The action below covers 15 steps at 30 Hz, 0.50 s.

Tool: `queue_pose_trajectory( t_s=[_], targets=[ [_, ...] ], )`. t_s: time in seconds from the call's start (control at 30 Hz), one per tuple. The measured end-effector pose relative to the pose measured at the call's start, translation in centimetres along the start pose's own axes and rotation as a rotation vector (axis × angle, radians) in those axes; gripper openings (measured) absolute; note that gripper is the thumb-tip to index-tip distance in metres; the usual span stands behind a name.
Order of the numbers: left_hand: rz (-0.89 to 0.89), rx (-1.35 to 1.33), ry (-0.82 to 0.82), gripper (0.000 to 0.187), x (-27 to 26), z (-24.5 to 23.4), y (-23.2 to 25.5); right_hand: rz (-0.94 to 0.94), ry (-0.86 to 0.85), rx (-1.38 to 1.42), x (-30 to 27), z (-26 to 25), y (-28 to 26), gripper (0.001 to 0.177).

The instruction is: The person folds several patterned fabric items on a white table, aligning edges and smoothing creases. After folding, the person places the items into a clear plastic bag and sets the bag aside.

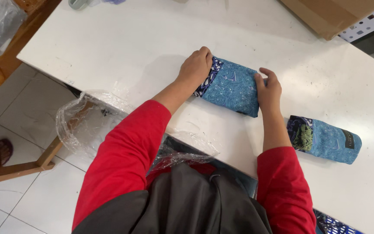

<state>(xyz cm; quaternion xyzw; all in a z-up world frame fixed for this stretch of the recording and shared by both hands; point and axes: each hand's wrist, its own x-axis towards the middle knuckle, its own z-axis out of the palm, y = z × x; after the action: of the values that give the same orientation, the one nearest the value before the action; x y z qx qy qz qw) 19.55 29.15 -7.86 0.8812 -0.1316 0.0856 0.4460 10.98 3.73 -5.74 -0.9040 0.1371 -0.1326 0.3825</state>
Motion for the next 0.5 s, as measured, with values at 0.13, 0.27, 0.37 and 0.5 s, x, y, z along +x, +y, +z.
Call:
queue_pose_trajectory(
  t_s=[0.13, 0.27, 0.37, 0.5],
  targets=[
    [-0.081, 0.059, -0.057, 0.026, 0.8, 0.8, -0.6, -0.111, 0.020, -0.094, 1.2, 1.3, 0.5, 0.025],
    [0.100, -0.048, -0.058, 0.025, 0.2, -2.9, 2.2, -0.111, -0.009, 0.062, 0.3, 0.0, 0.2, 0.023],
    [0.441, -0.238, -0.102, 0.035, -3.4, -8.5, 3.4, -0.187, -0.097, 0.394, -3.9, -3.8, -0.1, 0.035],
    [0.936, 0.107, -0.344, 0.019, -11.0, -14.0, 2.7, -0.620, -0.606, 0.006, -10.9, -9.5, -0.2, 0.038]
  ],
)
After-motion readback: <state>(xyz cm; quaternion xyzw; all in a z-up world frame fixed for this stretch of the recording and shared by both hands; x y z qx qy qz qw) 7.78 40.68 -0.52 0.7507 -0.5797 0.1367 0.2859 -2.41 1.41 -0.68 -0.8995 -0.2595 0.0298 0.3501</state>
